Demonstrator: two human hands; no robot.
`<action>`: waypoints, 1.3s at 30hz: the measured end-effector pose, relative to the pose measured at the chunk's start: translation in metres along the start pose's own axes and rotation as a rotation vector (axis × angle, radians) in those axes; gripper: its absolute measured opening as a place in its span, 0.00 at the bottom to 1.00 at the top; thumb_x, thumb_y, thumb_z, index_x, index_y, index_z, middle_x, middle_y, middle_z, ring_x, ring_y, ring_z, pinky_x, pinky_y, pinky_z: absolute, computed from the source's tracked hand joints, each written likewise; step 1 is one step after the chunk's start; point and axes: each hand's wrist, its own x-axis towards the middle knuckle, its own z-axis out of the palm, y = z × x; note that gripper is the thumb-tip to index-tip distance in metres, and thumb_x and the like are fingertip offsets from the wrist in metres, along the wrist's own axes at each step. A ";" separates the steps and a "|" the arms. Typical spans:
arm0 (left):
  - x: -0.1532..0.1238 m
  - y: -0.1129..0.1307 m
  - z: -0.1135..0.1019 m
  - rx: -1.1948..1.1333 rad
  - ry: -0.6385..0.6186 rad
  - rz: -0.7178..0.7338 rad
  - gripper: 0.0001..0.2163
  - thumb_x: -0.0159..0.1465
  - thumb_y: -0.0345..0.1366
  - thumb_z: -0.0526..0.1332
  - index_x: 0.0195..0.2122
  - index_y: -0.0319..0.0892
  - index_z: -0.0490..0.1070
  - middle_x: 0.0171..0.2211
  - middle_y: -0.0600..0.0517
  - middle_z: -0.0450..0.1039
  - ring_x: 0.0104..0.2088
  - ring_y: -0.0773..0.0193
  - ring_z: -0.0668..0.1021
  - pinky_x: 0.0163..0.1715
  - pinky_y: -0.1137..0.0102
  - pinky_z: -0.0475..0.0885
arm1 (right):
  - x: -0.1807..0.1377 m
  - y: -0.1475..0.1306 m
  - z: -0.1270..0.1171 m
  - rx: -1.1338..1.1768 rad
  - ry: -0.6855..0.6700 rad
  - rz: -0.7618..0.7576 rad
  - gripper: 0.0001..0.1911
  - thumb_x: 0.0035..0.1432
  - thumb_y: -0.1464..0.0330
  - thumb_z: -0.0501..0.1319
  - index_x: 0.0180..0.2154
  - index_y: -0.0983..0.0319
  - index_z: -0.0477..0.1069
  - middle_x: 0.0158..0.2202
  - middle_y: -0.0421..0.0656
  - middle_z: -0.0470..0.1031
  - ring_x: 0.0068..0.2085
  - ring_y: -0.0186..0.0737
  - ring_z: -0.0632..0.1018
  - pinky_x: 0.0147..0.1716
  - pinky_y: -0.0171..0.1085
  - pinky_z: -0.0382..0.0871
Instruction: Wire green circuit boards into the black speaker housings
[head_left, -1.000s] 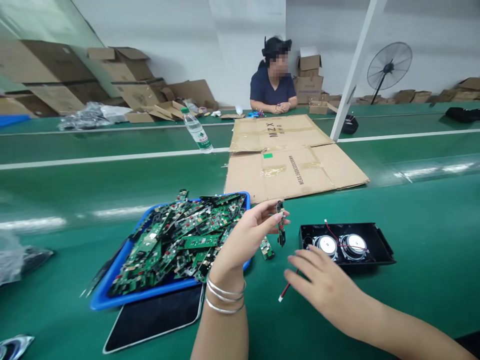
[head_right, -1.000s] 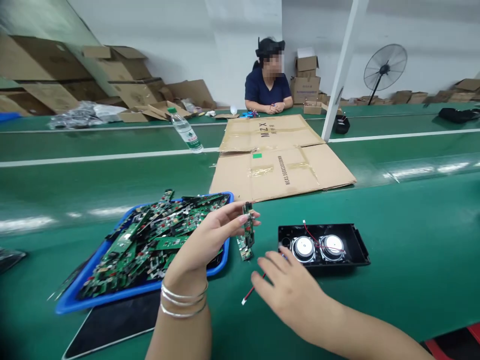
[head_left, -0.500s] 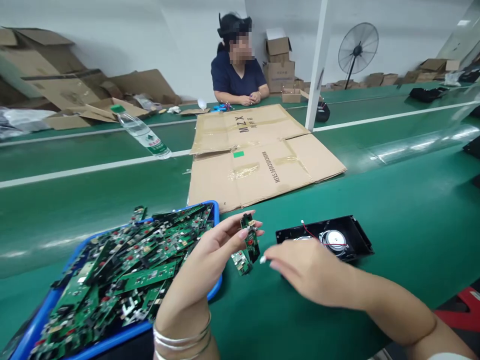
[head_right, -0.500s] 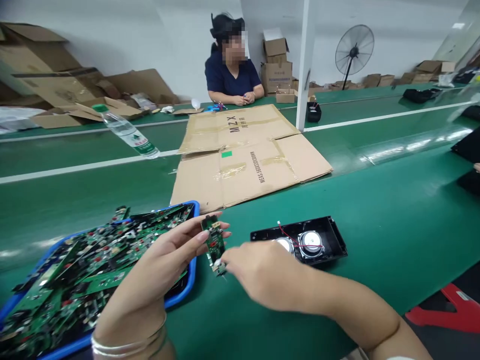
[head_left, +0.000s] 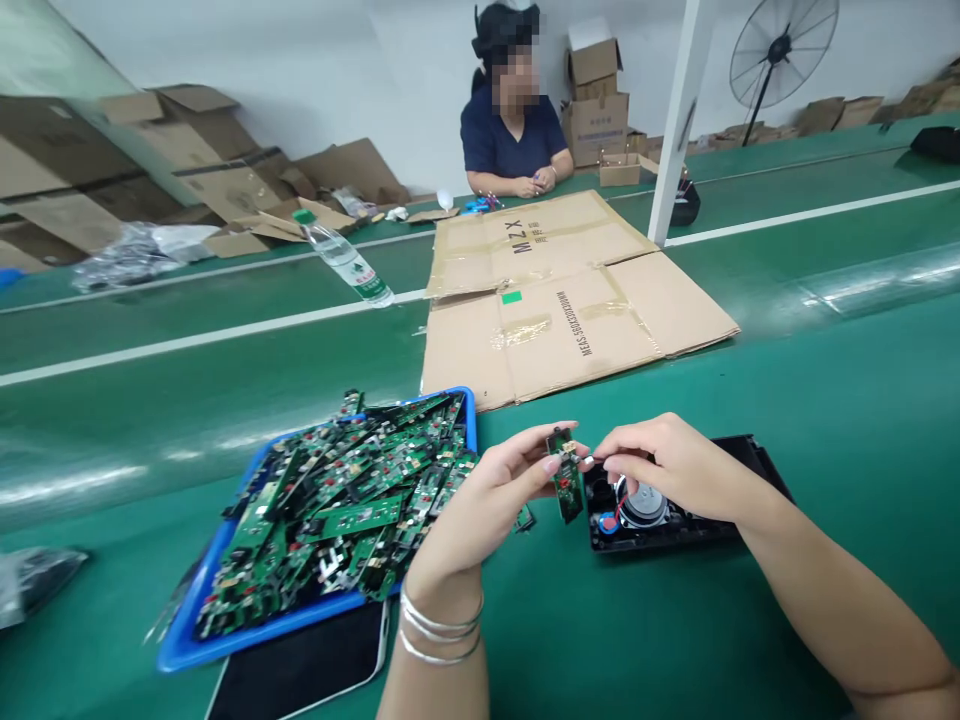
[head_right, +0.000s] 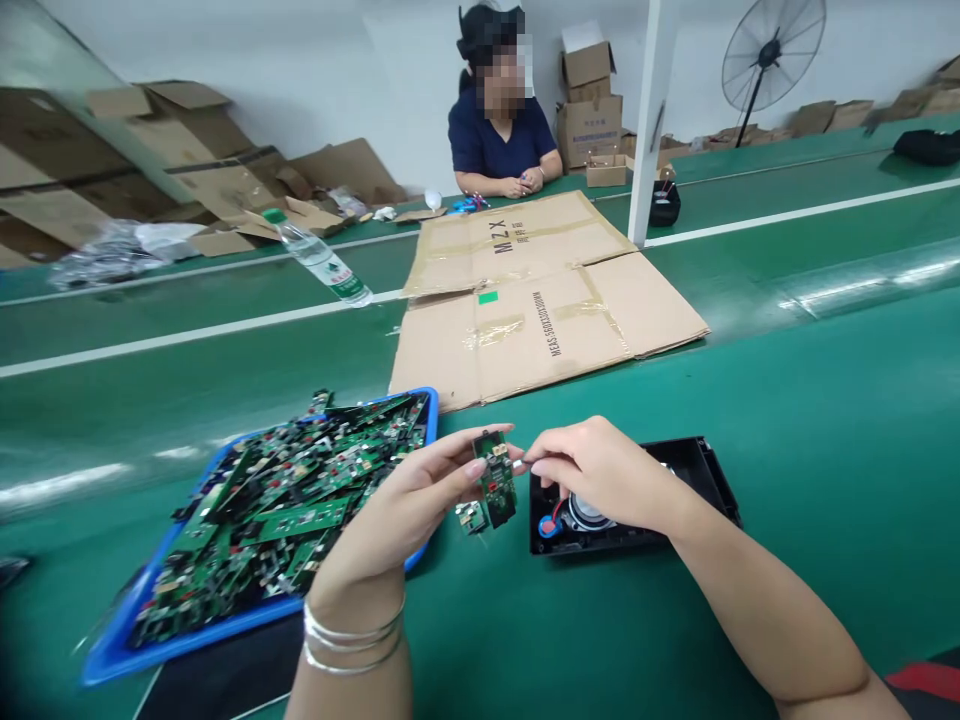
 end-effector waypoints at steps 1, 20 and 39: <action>0.000 0.000 0.000 -0.012 -0.002 -0.002 0.16 0.61 0.38 0.59 0.50 0.43 0.67 0.44 0.46 0.74 0.44 0.59 0.75 0.35 0.72 0.71 | 0.001 0.000 0.002 -0.026 -0.001 -0.004 0.10 0.60 0.71 0.53 0.33 0.63 0.73 0.27 0.38 0.74 0.26 0.30 0.74 0.26 0.29 0.64; 0.001 -0.002 0.008 -0.021 0.139 0.227 0.13 0.63 0.34 0.56 0.49 0.45 0.60 0.43 0.51 0.71 0.45 0.63 0.74 0.47 0.66 0.70 | 0.006 0.002 0.029 -0.112 0.332 -0.063 0.10 0.59 0.68 0.53 0.26 0.63 0.67 0.21 0.36 0.67 0.23 0.30 0.67 0.25 0.30 0.57; 0.006 -0.012 0.030 0.007 0.106 0.439 0.12 0.65 0.32 0.54 0.47 0.50 0.70 0.49 0.54 0.71 0.49 0.62 0.73 0.48 0.68 0.72 | 0.007 0.004 0.045 -0.221 0.705 -0.203 0.15 0.56 0.72 0.53 0.19 0.62 0.54 0.17 0.38 0.61 0.25 0.33 0.64 0.24 0.30 0.56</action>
